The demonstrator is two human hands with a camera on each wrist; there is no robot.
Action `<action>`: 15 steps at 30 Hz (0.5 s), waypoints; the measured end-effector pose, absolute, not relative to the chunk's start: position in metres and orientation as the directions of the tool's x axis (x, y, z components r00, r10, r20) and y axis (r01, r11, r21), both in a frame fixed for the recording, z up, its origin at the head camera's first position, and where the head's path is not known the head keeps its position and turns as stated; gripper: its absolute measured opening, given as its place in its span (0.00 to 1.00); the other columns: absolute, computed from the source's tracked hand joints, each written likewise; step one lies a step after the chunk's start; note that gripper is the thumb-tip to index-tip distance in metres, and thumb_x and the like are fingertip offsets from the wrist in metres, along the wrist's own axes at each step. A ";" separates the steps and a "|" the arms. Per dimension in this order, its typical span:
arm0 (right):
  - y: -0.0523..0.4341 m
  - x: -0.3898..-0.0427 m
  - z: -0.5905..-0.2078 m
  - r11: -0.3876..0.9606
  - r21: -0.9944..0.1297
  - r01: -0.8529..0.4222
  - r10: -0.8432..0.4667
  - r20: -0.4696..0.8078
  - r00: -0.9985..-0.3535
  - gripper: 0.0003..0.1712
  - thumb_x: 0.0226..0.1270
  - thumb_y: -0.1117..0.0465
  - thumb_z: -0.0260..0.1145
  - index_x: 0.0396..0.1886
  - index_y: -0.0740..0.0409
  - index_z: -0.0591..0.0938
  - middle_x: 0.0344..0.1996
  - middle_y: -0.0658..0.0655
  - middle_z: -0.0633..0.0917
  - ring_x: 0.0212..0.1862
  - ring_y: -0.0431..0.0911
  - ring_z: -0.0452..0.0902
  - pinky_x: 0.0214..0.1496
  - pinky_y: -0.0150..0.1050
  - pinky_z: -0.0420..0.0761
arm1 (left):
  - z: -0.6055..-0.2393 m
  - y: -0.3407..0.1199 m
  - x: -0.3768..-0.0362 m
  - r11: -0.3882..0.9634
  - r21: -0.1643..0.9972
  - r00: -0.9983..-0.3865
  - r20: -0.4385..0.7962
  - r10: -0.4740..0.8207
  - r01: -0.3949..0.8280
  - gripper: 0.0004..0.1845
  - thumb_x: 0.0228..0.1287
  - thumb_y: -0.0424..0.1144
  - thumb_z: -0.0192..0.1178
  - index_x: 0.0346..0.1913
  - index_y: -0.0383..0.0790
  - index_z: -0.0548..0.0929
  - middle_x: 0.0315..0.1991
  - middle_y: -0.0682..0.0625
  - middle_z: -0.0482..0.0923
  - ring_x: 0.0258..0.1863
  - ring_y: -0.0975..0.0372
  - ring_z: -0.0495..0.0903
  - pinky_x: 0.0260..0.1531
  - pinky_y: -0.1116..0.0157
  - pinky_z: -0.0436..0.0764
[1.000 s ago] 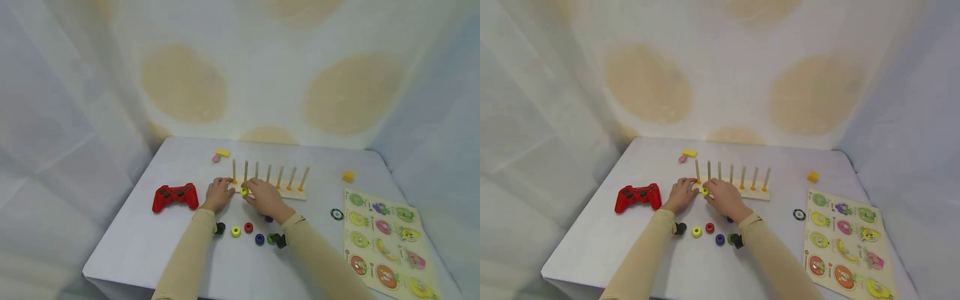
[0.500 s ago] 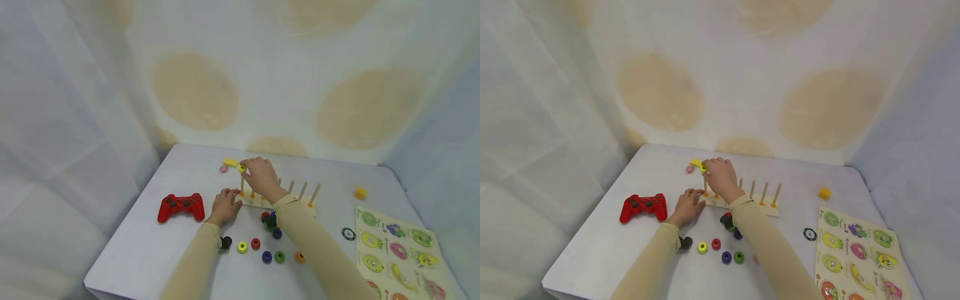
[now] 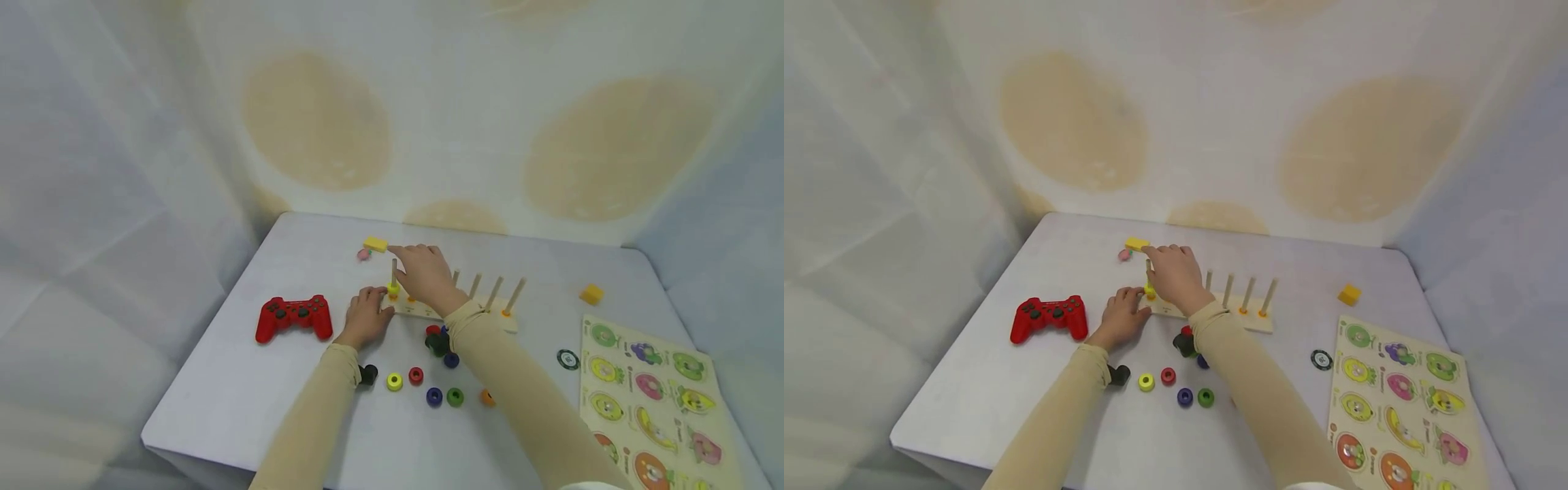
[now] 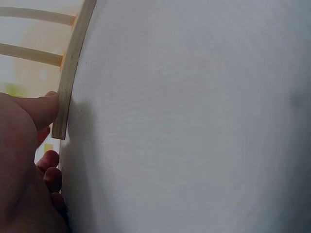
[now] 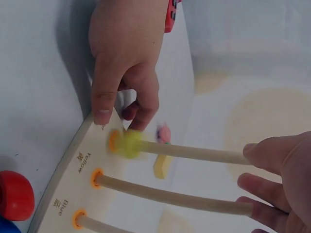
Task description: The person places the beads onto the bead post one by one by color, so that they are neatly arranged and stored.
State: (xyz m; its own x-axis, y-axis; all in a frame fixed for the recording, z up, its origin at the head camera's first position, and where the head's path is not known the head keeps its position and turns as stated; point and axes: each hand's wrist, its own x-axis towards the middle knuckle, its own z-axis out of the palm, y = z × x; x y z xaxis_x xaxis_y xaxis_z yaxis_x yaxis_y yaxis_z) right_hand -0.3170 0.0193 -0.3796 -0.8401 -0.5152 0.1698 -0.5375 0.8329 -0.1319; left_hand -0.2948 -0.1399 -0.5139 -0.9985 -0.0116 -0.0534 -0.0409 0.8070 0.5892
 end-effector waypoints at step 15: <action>0.031 -0.271 -0.431 0.630 -0.050 -0.775 -0.692 0.416 -0.589 0.21 0.72 0.61 0.65 0.62 0.52 0.81 0.64 0.54 0.81 0.65 0.51 0.78 0.65 0.49 0.79 | -0.522 -0.159 -0.294 0.815 0.575 -0.997 -0.065 -0.037 -0.068 0.31 0.75 0.53 0.56 0.74 0.45 0.65 0.74 0.42 0.61 0.69 0.45 0.63 0.68 0.44 0.66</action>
State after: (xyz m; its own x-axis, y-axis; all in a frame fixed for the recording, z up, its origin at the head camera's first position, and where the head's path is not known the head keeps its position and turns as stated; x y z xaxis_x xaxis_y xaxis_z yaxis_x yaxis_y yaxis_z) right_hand -0.2712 0.0310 -0.4308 -0.5893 -0.6924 0.4162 -0.7751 0.6299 -0.0496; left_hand -0.2945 -0.1594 -0.5224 -0.9972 -0.0370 -0.0652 -0.0679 0.8153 0.5751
